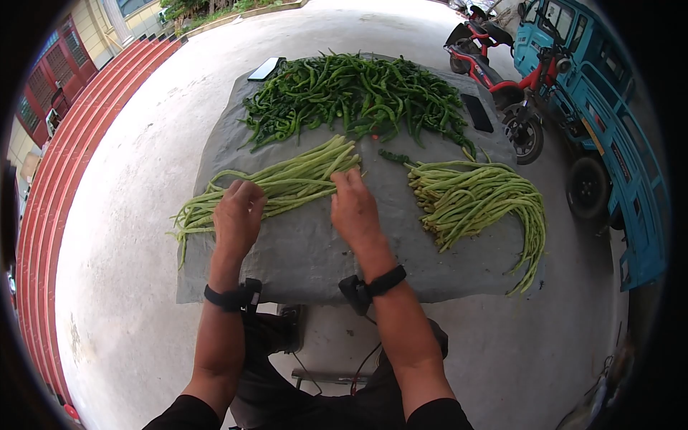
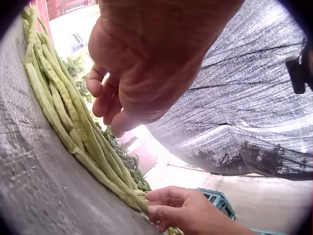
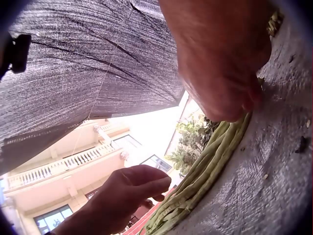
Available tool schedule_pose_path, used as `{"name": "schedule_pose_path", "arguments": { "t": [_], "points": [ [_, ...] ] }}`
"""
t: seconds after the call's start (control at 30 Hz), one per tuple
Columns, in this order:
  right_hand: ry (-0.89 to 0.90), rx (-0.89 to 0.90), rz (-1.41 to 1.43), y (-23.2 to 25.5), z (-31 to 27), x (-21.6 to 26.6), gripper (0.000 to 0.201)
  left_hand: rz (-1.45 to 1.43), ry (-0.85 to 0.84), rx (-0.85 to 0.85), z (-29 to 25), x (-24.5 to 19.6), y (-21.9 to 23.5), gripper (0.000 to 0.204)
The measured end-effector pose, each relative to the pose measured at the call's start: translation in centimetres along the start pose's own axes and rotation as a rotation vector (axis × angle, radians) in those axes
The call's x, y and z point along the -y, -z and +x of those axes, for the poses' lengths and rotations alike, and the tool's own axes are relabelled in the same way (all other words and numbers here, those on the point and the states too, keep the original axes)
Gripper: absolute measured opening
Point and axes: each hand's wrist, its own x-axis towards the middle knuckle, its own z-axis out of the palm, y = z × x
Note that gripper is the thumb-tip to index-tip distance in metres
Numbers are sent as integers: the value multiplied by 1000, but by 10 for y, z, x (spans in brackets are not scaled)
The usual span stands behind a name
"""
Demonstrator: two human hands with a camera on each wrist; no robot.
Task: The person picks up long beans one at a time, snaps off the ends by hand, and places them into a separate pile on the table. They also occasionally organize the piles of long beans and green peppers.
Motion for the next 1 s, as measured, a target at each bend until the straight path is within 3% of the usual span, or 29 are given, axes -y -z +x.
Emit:
{"name": "schedule_pose_path", "arguments": {
  "t": [0.47, 1.0],
  "points": [
    [-19, 71, -115, -6, -3, -9, 20, -16, -29, 10, -2, -11, 2, 10],
    [21, 54, -105, -7, 1, -5, 34, -73, -16, 39, -4, -8, 3, 12]
  ]
}}
